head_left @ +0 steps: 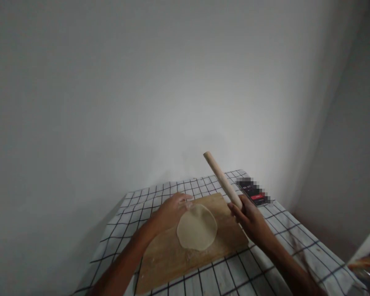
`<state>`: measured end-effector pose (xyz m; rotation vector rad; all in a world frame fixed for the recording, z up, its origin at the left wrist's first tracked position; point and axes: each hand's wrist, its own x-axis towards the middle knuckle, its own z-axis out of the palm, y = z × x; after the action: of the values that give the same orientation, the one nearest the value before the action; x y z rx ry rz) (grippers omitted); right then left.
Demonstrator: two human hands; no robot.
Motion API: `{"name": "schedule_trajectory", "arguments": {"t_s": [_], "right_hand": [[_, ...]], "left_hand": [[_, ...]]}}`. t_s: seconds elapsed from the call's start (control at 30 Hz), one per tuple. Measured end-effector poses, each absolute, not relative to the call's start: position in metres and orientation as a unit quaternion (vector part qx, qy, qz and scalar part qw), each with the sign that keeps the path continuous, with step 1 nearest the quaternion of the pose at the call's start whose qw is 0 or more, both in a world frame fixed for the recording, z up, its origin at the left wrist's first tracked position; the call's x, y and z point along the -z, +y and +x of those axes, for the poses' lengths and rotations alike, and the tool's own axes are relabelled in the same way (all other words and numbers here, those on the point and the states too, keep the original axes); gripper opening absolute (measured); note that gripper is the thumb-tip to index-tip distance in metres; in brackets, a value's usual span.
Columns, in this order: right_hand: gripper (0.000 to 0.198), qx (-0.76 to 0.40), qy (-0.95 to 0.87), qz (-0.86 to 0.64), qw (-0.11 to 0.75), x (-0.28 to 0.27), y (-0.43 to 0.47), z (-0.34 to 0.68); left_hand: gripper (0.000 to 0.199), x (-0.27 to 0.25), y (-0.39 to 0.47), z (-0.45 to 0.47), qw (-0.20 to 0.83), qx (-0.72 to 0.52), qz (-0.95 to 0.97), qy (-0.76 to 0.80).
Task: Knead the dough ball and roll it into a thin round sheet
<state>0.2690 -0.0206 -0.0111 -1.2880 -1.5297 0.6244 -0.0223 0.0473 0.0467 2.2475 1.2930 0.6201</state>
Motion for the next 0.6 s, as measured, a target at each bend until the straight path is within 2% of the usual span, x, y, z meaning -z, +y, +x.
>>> {"name": "schedule_trajectory", "arguments": {"t_s": [0.1,0.23,0.33,0.6], "right_hand": [[0.035,-0.341,-0.639,-0.461,0.512,0.008,0.017,0.253],[0.039,-0.339,-0.647,-0.463,0.502,0.013,0.06,0.232],[0.041,-0.342,-0.662,-0.459,0.483,0.017,0.073,0.224],[0.033,-0.334,-0.694,-0.459,0.444,0.015,0.065,0.239]], "left_hand": [[0.041,-0.045,0.066,-0.001,0.251,-0.147,0.857,0.426],[0.051,-0.053,0.081,0.001,0.269,-0.062,0.872,0.404],[0.051,-0.056,0.088,0.0,0.257,0.004,0.873,0.415],[0.035,-0.06,0.079,0.018,0.193,0.009,0.894,0.404]]}}
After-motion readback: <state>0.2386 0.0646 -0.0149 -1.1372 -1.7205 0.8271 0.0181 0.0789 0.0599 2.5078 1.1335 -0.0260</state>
